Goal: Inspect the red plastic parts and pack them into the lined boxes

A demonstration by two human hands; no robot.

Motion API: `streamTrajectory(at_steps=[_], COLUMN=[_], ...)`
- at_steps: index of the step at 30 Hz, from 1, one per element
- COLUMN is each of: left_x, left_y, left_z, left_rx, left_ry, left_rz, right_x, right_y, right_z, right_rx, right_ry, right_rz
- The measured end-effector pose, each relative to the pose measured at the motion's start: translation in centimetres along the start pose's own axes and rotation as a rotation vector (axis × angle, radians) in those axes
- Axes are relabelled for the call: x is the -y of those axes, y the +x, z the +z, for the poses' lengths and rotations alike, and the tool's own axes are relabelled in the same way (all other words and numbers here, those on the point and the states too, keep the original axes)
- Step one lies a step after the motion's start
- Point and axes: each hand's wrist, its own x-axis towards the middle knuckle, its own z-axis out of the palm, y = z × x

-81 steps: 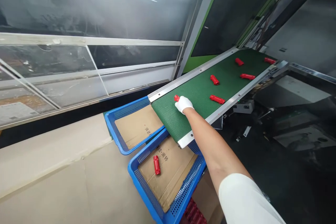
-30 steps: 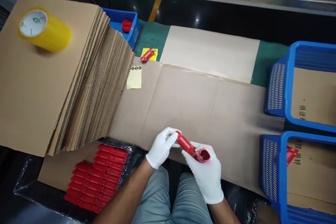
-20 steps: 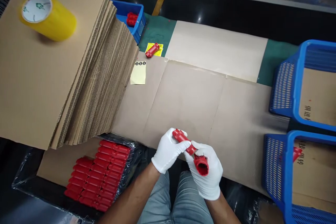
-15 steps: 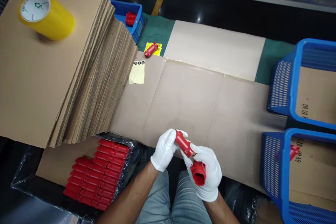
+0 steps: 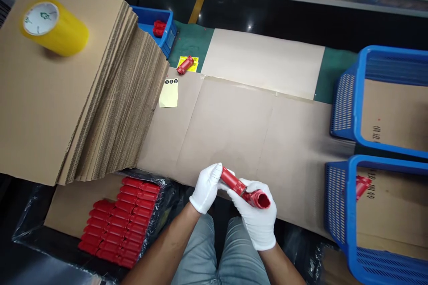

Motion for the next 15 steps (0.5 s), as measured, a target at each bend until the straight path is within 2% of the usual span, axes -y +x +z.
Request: streamTrajectory(at_steps=[2,6,12,15], left_x=[-0.1,-0.1,-0.5,-0.7], left_y=[0.0,-0.4,-0.5,-0.6], left_z=[-0.1,-0.4,-1.1,-1.7], left_rx=[-0.018,-0.034,-0.017,-0.093], left_ry=[0.047,0.127,0.118,0.089], left_rz=[-0.006,-0.01,-0.114,-0.139], right_x=[0.3,0.7,0.2,0.0], right_y=[0.0,0.6,1.4,0.9], right_z=[0.3,0.3,0.6,0.9], right_rx=[-0.019,-0.036,-0.034,0.014], right_ry=[0.16,0.259,0.18,0.038], right_rz=[0.212,0.389,0.35,0.27])
